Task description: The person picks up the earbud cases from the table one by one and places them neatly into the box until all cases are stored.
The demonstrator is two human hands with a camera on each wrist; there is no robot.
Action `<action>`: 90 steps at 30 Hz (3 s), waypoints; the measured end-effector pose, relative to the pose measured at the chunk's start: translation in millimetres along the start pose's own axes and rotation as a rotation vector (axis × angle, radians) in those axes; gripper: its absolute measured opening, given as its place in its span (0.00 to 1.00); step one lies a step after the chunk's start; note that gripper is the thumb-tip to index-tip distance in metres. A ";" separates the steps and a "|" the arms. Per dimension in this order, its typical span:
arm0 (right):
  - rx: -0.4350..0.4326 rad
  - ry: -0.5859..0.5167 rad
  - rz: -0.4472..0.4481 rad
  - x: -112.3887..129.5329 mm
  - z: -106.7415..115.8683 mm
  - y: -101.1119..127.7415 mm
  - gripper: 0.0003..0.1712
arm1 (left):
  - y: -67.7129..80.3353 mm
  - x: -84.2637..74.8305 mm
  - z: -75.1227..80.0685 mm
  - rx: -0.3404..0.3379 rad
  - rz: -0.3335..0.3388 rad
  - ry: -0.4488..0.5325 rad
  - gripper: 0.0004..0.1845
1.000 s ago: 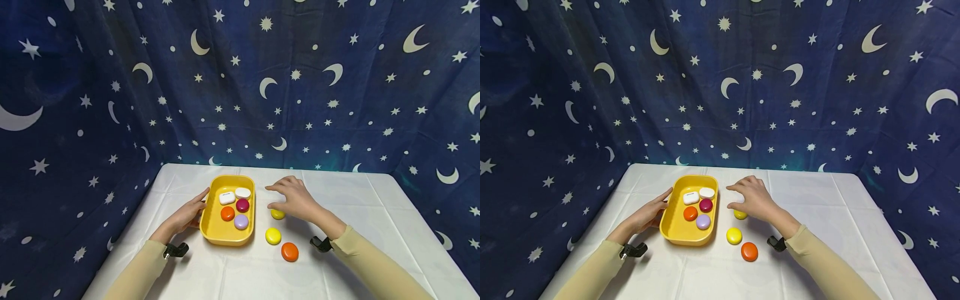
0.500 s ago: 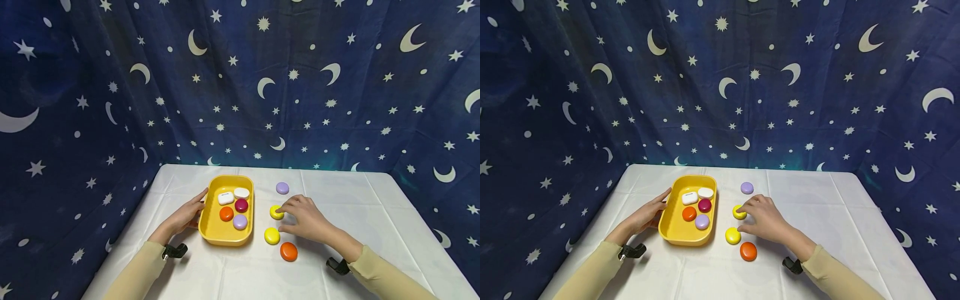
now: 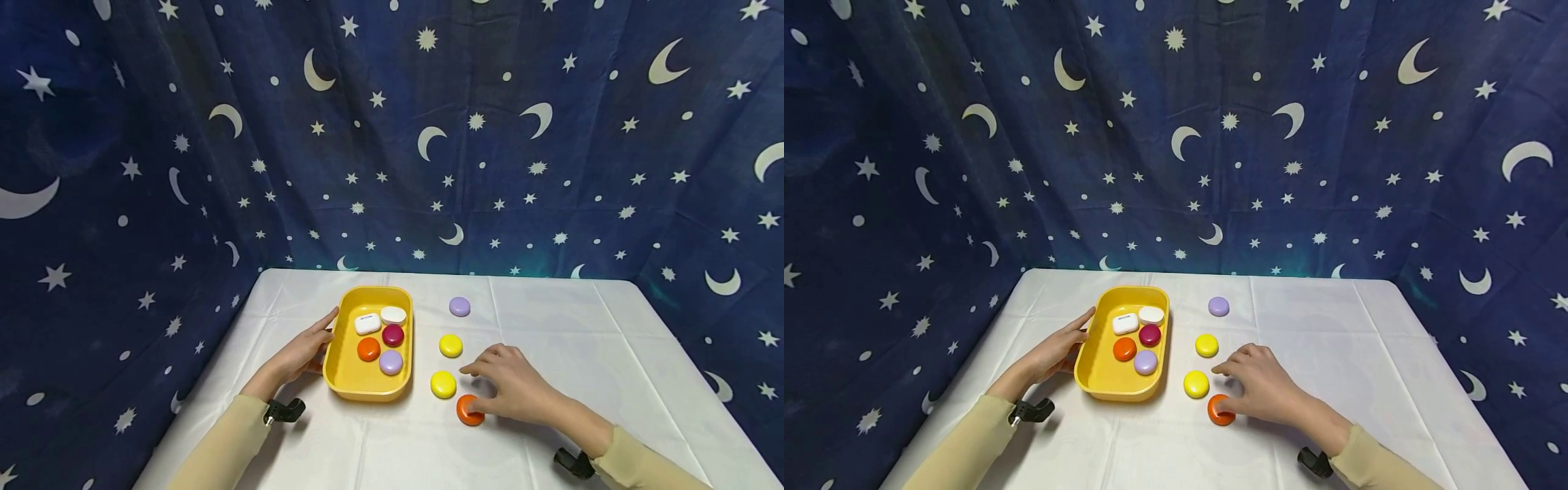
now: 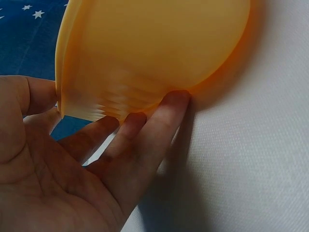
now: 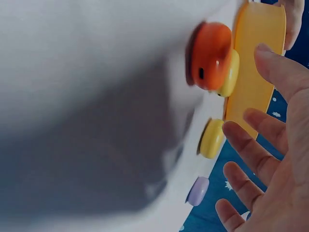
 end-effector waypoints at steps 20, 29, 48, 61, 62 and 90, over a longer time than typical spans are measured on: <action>0.028 -0.064 -0.008 1.0 -13.0 23.1 0.32 | -0.2 0.2 1.8 -0.002 0.002 -0.012 0.36; 0.040 -0.039 -0.025 2.9 -15.6 23.6 0.30 | -2.2 1.5 2.6 -0.009 0.011 -0.004 0.35; -0.010 -0.048 -0.011 3.7 -3.5 16.7 0.26 | -1.5 -10.6 0.2 0.001 0.076 0.040 0.36; -0.083 -0.088 -0.044 21.2 21.9 -35.8 0.29 | -1.6 -12.6 0.9 0.004 0.056 0.006 0.35; -0.081 -0.089 -0.039 24.2 21.7 -42.4 0.29 | -1.5 -12.5 1.0 0.004 0.057 0.007 0.35; 0.014 -0.074 0.043 80.4 -18.9 -165.5 0.28 | 0.1 -8.3 1.8 -0.004 0.057 0.018 0.35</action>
Point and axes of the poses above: each hand's wrist, its own y-axis away from the middle knuckle, its own z-axis out of the back of the hand, x = y × z, the point moved 6 cm from there along -y, towards the middle knuckle, and after that the axes turned 10 degrees about -x, right-handed, at the moved point
